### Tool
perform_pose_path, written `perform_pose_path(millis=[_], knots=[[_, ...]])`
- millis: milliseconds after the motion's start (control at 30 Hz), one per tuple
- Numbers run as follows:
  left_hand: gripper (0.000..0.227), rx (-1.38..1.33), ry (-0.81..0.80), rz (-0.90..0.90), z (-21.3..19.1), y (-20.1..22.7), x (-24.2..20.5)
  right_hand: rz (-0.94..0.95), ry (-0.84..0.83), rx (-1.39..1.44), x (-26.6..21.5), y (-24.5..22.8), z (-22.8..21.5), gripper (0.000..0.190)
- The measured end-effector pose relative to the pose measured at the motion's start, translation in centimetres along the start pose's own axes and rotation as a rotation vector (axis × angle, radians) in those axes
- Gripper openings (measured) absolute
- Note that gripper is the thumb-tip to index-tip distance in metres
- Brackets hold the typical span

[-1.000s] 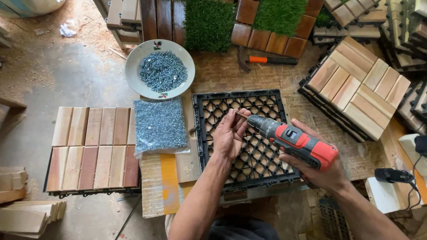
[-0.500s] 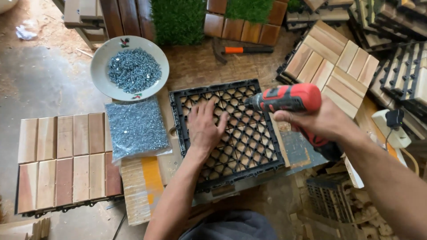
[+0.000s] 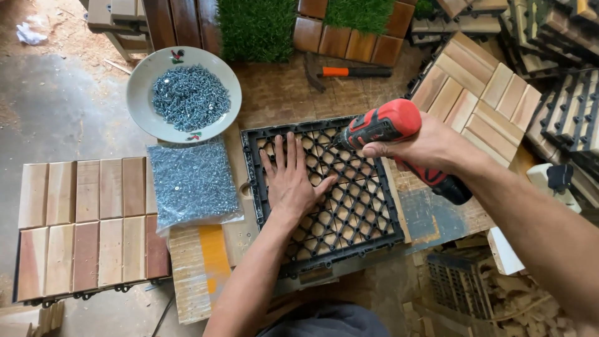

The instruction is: Screwing wooden slats onto a plastic grid base using a power drill to assemble interlocking floor tiles.

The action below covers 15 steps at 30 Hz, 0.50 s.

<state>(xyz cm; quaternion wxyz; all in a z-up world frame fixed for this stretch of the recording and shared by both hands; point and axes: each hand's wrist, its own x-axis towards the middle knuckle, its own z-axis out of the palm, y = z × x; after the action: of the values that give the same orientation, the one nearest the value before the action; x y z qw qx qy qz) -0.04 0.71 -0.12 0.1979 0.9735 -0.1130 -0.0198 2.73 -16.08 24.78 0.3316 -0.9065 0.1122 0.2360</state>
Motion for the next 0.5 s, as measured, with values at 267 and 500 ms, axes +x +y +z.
perform_pose_path(millis=[267, 500], knots=[[0.114, 0.015, 0.018, -0.010, 0.1, 0.0, -0.3, -0.017, -0.164, -0.166, 1.5, -2.0, -0.8, 0.031], [0.116, -0.010, 0.048, 0.009, 0.9, -0.1, 0.0, 0.002, -0.180, -0.274, 3.1, -3.2, -0.4, 0.036]])
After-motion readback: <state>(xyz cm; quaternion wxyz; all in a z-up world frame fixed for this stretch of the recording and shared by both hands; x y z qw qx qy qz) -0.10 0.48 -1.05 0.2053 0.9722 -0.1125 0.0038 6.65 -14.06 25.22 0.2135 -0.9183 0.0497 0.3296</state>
